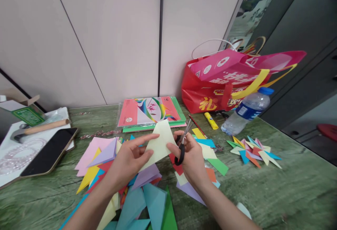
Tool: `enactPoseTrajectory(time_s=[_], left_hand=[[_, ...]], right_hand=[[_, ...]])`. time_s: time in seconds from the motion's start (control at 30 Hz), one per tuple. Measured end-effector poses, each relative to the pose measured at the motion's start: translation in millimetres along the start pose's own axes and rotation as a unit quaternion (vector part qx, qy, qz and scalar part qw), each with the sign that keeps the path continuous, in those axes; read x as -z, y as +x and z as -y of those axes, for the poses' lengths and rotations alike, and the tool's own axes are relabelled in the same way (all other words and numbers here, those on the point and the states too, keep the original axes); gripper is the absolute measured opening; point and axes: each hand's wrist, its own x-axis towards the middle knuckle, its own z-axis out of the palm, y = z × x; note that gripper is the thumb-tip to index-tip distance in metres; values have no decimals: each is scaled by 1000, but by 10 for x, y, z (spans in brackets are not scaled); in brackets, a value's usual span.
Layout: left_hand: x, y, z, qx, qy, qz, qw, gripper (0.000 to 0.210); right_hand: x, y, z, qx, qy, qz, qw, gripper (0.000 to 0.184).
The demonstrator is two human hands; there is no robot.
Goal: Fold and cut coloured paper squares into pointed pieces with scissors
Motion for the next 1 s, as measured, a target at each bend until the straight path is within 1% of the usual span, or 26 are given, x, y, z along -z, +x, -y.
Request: enactPoseTrajectory(time_s=[0.07, 0.13, 0.17, 0.23, 0.3, 0.33, 0.4, 0.47, 0.53, 0.63, 0.77, 0.9, 1.0], left_hand=[[-13, 3, 4, -12, 28, 11, 999, 33], [7, 18, 13, -23, 60, -1, 998, 29], [30, 26, 15, -26, 74, -17, 997, 28], [95, 35, 7, -35, 87, -76, 993, 30], [169, 33, -18, -59, 66, -145, 985, 33], [202, 28, -34, -72, 46, -168, 982, 36], [245, 16, -64, -88, 14, -187, 978, 40], [256, 3, -81, -90, -4, -170, 981, 41], [242, -7, -84, -85, -4, -137, 987, 39], [217, -13, -78, -67, 30, -106, 992, 34], [213, -14, -96, -60, 70, -91, 992, 31], [209, -19, -134, -55, 79, -72, 993, 30], [208, -28, -135, -55, 79, -68, 993, 31]], right_hand=[[-1, -7, 6, 11, -8, 1, 1000, 37], [-3, -7, 11, 17, -12, 1, 1000, 36], [-5, -5, 13, 15, -13, 4, 1000, 35], [-11, -2, 12, -4, -11, 22, 1000, 35], [-22, -10, 9, -47, -7, 73, 996, 37], [-29, -19, 7, -76, -7, 108, 991, 39], [-44, -49, 4, -134, -10, 180, 974, 41], [-59, -87, 2, -175, -6, 234, 956, 44], [-69, -120, 3, -188, 6, 259, 947, 48], [-73, -145, 12, -189, 10, 266, 945, 50], [-68, -145, 27, -186, 18, 273, 944, 44], [-62, -146, 43, -187, 42, 281, 940, 39], [-57, -154, 53, -188, 41, 286, 939, 38]])
